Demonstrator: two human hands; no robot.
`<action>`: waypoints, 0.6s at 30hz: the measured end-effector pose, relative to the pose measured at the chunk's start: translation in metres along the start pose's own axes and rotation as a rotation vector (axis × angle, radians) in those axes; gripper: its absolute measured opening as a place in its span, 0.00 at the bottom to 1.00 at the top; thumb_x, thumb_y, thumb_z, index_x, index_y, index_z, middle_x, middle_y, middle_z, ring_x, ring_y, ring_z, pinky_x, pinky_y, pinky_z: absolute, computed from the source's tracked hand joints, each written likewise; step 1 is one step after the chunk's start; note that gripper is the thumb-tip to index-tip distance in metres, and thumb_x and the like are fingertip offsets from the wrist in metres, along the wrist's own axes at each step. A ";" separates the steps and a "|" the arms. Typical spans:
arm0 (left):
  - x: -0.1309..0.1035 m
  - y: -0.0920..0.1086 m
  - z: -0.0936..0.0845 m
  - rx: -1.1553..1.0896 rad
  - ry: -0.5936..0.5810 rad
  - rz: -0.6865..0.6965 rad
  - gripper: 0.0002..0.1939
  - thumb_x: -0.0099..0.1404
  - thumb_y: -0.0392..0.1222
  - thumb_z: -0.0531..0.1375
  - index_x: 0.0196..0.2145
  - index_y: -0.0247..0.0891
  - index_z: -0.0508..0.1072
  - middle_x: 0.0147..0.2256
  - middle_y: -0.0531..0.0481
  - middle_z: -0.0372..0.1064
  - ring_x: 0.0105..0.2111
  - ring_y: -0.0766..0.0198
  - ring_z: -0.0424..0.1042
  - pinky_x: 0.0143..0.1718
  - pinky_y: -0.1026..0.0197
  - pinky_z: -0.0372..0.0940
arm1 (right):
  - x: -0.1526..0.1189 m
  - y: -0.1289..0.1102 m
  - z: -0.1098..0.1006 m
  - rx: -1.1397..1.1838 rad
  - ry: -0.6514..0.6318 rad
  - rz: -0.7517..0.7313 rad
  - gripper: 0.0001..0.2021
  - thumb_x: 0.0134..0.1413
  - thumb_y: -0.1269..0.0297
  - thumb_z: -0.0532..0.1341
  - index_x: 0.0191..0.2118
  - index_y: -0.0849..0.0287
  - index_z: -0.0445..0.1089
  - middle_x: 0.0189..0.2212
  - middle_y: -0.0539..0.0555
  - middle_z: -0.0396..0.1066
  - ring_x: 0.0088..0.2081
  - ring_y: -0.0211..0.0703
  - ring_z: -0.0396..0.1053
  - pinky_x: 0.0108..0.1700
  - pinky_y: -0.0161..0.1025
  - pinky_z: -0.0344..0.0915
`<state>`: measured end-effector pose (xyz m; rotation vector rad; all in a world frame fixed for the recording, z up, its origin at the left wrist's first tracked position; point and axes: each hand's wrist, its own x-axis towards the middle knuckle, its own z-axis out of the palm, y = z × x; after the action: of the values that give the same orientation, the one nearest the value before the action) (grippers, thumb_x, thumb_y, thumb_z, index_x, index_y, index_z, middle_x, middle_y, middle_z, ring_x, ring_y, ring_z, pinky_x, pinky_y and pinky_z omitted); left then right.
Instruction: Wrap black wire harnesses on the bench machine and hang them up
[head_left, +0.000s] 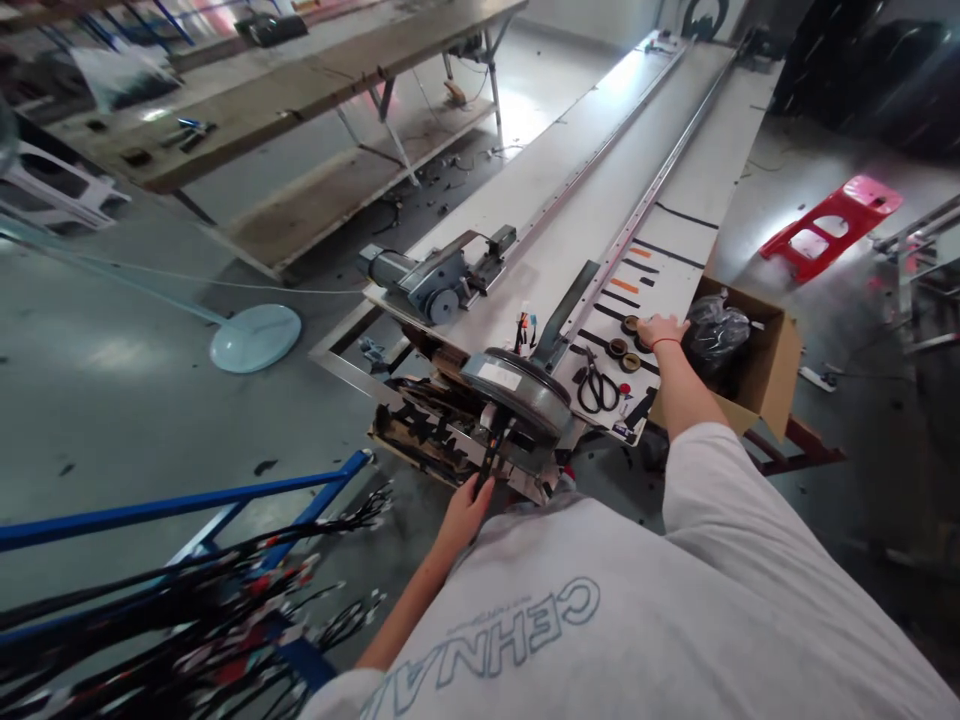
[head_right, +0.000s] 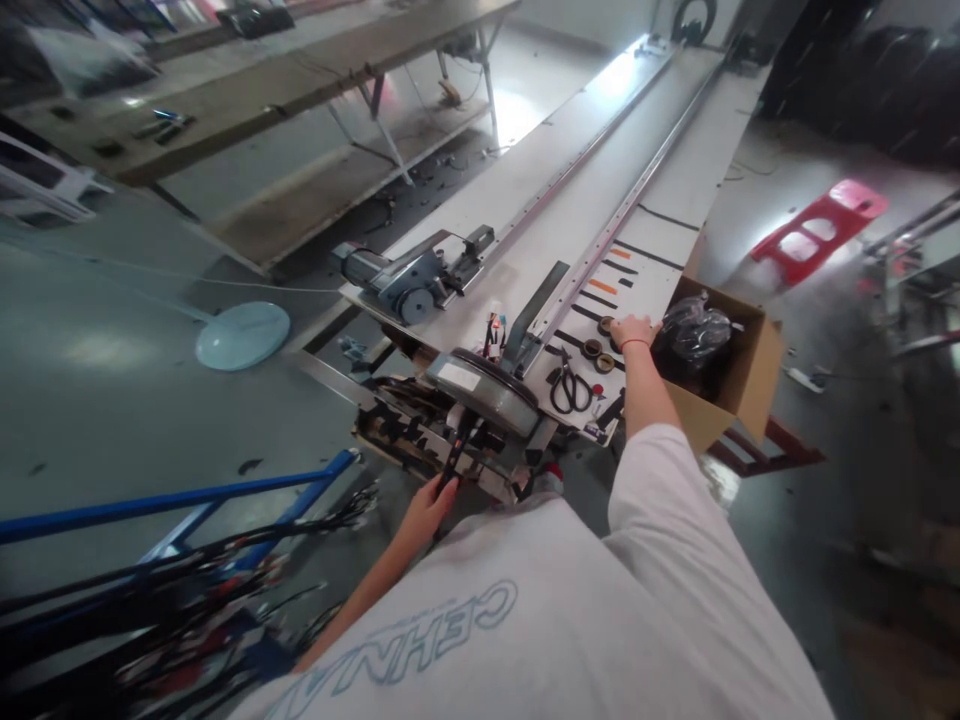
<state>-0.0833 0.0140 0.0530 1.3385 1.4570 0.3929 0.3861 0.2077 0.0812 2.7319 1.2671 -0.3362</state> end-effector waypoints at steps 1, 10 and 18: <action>-0.008 -0.005 -0.002 0.018 0.011 0.006 0.25 0.57 0.63 0.51 0.32 0.35 0.70 0.21 0.53 0.64 0.23 0.63 0.64 0.26 0.62 0.62 | 0.000 -0.001 0.001 -0.008 -0.003 -0.004 0.26 0.61 0.53 0.46 0.51 0.66 0.70 0.50 0.69 0.67 0.58 0.59 0.56 0.60 0.61 0.42; -0.036 -0.010 -0.006 0.204 0.102 -0.007 0.21 0.54 0.59 0.50 0.24 0.37 0.69 0.18 0.53 0.61 0.21 0.65 0.62 0.25 0.63 0.59 | 0.004 -0.011 -0.007 -0.088 -0.047 0.002 0.25 0.59 0.52 0.48 0.49 0.64 0.73 0.50 0.68 0.69 0.56 0.58 0.59 0.59 0.59 0.44; -0.056 -0.070 -0.020 0.198 0.078 -0.111 0.19 0.54 0.58 0.51 0.22 0.41 0.70 0.18 0.53 0.64 0.23 0.59 0.66 0.26 0.60 0.60 | -0.062 0.003 0.035 0.137 0.238 -0.040 0.33 0.59 0.53 0.48 0.65 0.69 0.49 0.64 0.67 0.50 0.66 0.56 0.41 0.62 0.53 0.43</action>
<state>-0.1466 -0.0478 0.0307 1.4030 1.6617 0.2350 0.3443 0.1534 0.0627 2.9371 1.4055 -0.1056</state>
